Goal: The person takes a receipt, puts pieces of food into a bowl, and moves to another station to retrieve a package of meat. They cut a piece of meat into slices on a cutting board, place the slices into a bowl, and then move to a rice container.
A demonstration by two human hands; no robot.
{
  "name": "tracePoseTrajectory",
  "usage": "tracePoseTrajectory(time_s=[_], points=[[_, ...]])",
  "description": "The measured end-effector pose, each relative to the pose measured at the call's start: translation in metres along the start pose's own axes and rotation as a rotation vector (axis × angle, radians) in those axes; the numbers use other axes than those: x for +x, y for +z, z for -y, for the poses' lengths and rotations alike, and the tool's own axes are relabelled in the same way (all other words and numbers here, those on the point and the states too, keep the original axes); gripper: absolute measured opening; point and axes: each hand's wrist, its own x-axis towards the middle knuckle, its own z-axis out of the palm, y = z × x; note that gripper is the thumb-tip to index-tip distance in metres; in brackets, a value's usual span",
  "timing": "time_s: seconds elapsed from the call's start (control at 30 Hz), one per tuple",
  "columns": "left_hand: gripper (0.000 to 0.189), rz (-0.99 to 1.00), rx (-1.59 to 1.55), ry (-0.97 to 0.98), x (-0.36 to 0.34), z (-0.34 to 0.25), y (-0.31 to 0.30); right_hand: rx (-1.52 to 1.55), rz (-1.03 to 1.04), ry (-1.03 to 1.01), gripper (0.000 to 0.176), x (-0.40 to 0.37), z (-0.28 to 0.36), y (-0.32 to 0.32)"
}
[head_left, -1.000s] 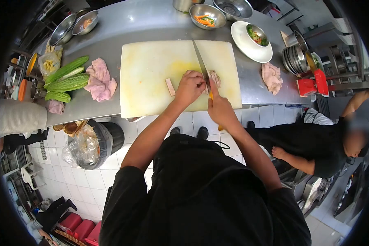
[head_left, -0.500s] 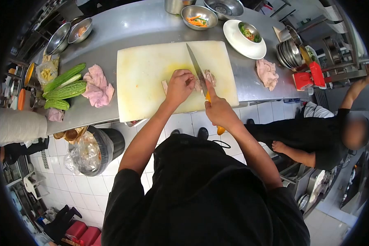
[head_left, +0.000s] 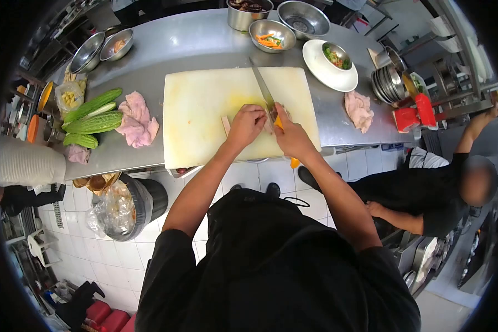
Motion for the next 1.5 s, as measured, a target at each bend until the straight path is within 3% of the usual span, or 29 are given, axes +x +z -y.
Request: tracePoseTrajectory(time_s=[0.1,0.2,0.3,0.5,0.6,0.7,1.0,1.3,1.5], points=[[0.013,-0.083,-0.183,-0.148,-0.002,0.000,0.003,-0.021,-0.030,-0.027,0.064,-0.009,0.005,-0.006],[0.013,-0.109,-0.182,-0.182,-0.003,-0.004,0.002,0.068,0.094,0.062,0.069,-0.016,0.017,-0.013],[0.012,-0.113,-0.038,-0.034,-0.003,0.003,0.005,0.046,0.084,0.080,0.068,-0.020,0.014,0.001],[0.011,-0.093,0.018,0.013,-0.004,0.002,0.008,-0.049,-0.073,-0.058,0.070,-0.010,-0.002,0.028],[0.012,-0.077,0.056,0.054,-0.002,0.000,0.008,0.029,-0.022,-0.005,0.071,0.007,-0.002,0.019],[0.010,-0.076,-0.007,0.038,-0.001,0.000,0.006,0.254,0.103,0.118,0.070,0.010,0.009,-0.005],[0.014,-0.180,-0.011,-0.074,-0.012,-0.017,-0.016,0.155,0.234,0.148,0.066,-0.029,0.036,-0.031],[0.010,-0.123,-0.018,-0.126,-0.008,-0.007,-0.002,0.050,0.115,0.049,0.069,-0.040,0.015,0.008],[0.011,-0.161,-0.025,-0.153,-0.011,-0.008,0.003,0.088,0.185,0.120,0.069,-0.038,0.022,0.003]])
